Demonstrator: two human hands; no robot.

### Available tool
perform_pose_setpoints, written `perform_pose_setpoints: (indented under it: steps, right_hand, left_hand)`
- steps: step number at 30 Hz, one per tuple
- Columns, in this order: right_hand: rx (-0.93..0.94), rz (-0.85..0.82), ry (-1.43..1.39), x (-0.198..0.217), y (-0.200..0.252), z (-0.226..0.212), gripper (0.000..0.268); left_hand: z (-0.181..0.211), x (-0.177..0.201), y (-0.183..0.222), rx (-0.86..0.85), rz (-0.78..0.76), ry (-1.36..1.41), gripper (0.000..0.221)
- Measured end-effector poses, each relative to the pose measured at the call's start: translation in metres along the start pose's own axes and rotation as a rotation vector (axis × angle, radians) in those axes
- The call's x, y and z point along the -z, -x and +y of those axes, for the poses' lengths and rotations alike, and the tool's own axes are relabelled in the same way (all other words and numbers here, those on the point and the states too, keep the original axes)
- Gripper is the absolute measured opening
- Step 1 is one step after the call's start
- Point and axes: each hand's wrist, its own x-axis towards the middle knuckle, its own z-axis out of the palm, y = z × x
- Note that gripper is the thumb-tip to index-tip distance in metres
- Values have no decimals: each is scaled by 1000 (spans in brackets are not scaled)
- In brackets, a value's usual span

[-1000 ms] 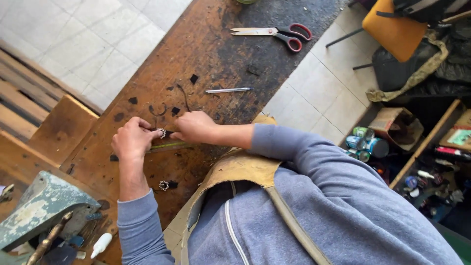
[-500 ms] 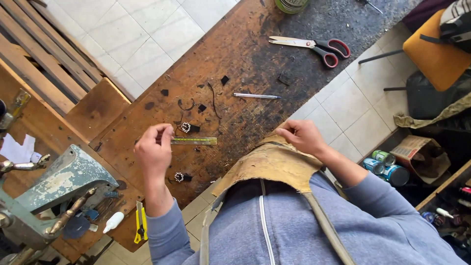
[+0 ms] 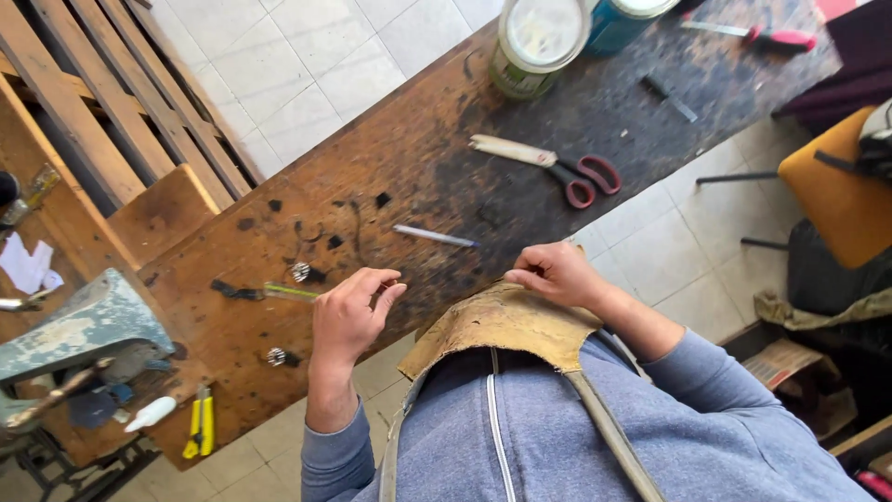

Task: Repairing a shoe buckle by applying a liquid coating or adhesive using a small applicator tool at a workbench.

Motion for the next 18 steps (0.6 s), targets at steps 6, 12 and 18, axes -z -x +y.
perform_pose_setpoints:
  steps: [6,12,18]
  right_hand:
    - [96,-84,-109,111,10,50,20]
    - [71,-142,-165,196,20,72,21]
    - [102,-159,-175,221,19,88,21]
  left_hand:
    - [54,-111,-51,10,232,-153,18]
    - [103,-201,-78,3,217,-231,47]
    - [69,-251,-54,-9,353,-328,40]
